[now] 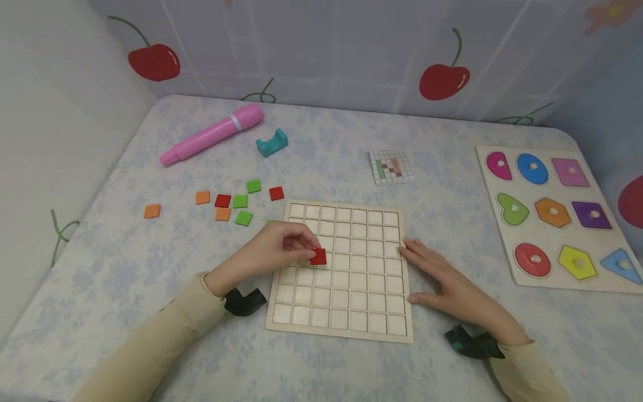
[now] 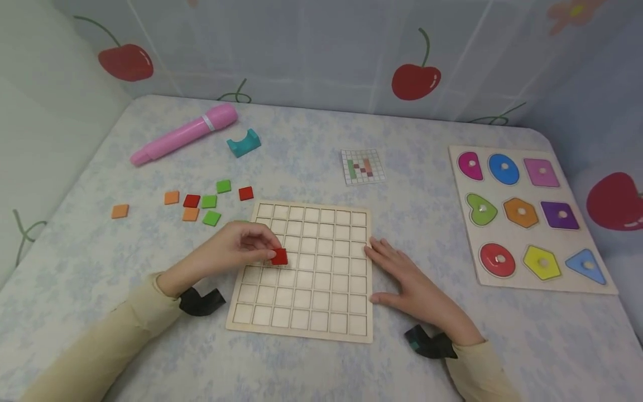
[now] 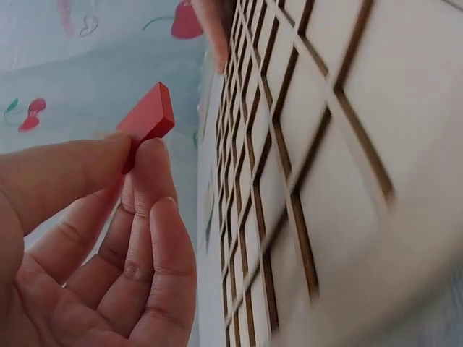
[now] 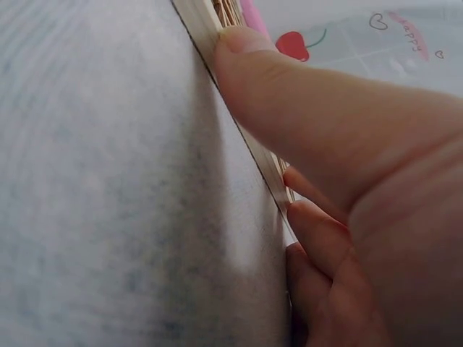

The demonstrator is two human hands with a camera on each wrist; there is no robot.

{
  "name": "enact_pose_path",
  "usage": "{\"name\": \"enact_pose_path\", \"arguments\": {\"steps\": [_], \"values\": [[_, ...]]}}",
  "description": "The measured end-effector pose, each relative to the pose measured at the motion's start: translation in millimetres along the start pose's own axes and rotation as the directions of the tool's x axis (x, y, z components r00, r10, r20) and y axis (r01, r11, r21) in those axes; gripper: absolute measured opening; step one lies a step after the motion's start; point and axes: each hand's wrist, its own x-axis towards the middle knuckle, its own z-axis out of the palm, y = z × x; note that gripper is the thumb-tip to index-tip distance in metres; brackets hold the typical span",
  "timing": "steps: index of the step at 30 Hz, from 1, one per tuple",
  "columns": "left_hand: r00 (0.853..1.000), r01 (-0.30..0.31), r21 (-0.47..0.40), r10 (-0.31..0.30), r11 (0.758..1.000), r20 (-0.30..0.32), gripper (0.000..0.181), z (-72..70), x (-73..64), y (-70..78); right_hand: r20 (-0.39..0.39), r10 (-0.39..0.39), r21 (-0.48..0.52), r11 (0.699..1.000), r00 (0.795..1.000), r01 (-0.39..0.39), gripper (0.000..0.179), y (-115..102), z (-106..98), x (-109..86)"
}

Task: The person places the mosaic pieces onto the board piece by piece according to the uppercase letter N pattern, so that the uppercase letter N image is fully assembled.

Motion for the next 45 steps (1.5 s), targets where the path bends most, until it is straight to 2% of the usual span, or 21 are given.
{"name": "enact_pose_path", "arguments": {"steps": [6, 11, 14, 18, 27, 29, 32, 35, 38, 42, 45], "values": [[0.992, -0.051, 0.079, 0.042, 0.996, 0.115, 0.011, 32.9, 19.8, 10.1, 0.011, 0.017, 0.007, 1.0, 1.0, -0.017, 0.083, 0.4, 0.0, 3.6], [0.988, -0.039, 0.126, 0.02, 0.991, 0.154, 0.009, 53.4, 21.9, 11.1, 0.022, 0.024, 0.021, 0.999, 0.999, -0.024, 0.082, -1.0, 2.1, 7.2], [0.989, -0.026, 0.147, 0.003, 0.989, 0.151, 0.009, 58.5, 18.8, 11.2, 0.023, 0.024, 0.013, 1.0, 0.999, -0.024, 0.082, -1.0, 2.9, 8.4], [0.989, -0.041, 0.188, 0.014, 0.981, 0.145, 0.008, 63.1, 17.1, 13.5, 0.021, 0.026, -0.005, 1.0, 0.999, -0.026, 0.083, -1.0, 2.0, 8.5], [0.987, -0.109, 0.331, 0.064, 0.937, 0.146, 0.01, 68.4, 16.6, 18.6, 0.018, 0.024, -0.002, 1.0, 1.0, -0.024, 0.083, -1.7, -1.7, 7.6], [0.987, -0.114, 0.348, 0.067, 0.931, 0.143, 0.012, 68.7, 17.0, 18.2, 0.014, 0.017, -0.003, 1.0, 1.0, -0.016, 0.083, -1.5, -2.1, 7.5], [0.987, -0.116, 0.34, 0.07, 0.933, 0.144, 0.012, 68.1, 17.5, 18.0, 0.007, 0.005, -0.003, 1.0, 1.0, -0.005, 0.082, -1.3, -2.4, 7.2], [0.987, -0.119, 0.318, 0.076, 0.94, 0.143, 0.01, 63.9, 18.1, 18.2, 0.005, 0.008, 0.003, 1.0, 1.0, -0.008, 0.082, -1.1, -2.4, 5.8], [0.99, -0.115, 0.278, 0.086, 0.954, 0.113, 0.003, 50.1, 19.0, 19.1, 0.007, 0.021, 0.012, 1.0, 1.0, -0.021, 0.082, -1.2, -1.9, 3.6], [0.994, -0.107, 0.192, 0.111, 0.976, -0.007, 0.011, 12.4, 16.0, 16.9, 0.006, 0.027, 0.017, 0.999, 1.0, -0.027, 0.081, -1.1, -0.9, 0.8], [0.987, -0.051, 0.144, 0.072, 0.988, -0.142, 0.018, -22.4, 7.5, 8.8, 0.0, 0.018, 0.013, 1.0, 1.0, -0.018, 0.082, -0.8, -1.1, -0.3]]}}
